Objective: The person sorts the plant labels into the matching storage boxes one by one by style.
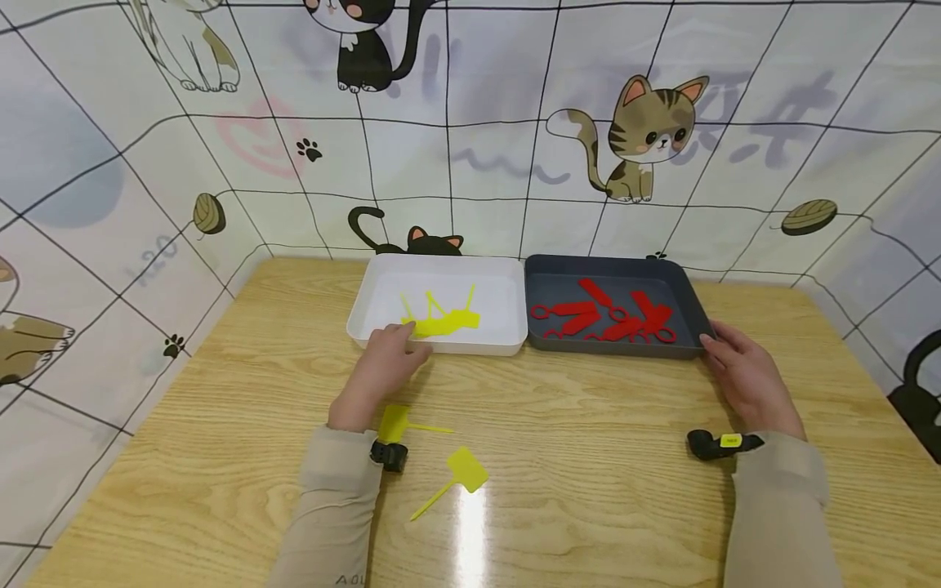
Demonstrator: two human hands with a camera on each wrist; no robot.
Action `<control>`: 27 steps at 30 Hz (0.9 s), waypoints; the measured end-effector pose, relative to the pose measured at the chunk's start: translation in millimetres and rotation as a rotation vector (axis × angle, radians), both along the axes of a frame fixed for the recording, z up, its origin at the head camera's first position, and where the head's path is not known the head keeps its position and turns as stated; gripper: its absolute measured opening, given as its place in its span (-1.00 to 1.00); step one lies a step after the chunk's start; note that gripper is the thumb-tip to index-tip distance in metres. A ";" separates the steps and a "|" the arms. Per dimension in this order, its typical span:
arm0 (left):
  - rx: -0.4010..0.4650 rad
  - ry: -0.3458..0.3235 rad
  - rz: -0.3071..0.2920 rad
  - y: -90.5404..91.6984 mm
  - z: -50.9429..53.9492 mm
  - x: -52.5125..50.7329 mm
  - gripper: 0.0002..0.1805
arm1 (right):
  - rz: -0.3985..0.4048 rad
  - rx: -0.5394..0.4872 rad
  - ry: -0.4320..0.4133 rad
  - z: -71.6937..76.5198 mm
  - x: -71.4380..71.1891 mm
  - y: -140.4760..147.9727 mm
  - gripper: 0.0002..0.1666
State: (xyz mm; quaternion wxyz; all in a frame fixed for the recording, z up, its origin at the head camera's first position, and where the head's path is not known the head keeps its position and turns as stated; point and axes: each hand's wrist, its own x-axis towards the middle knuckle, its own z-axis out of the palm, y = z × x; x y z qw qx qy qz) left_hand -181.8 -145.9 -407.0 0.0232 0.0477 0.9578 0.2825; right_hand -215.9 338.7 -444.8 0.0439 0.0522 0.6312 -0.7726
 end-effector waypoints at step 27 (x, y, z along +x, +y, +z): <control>-0.065 -0.050 0.049 8.2 -1.9 1.3 -0.39 | 0.021 0.034 -0.017 2.6 1.5 0.4 -0.09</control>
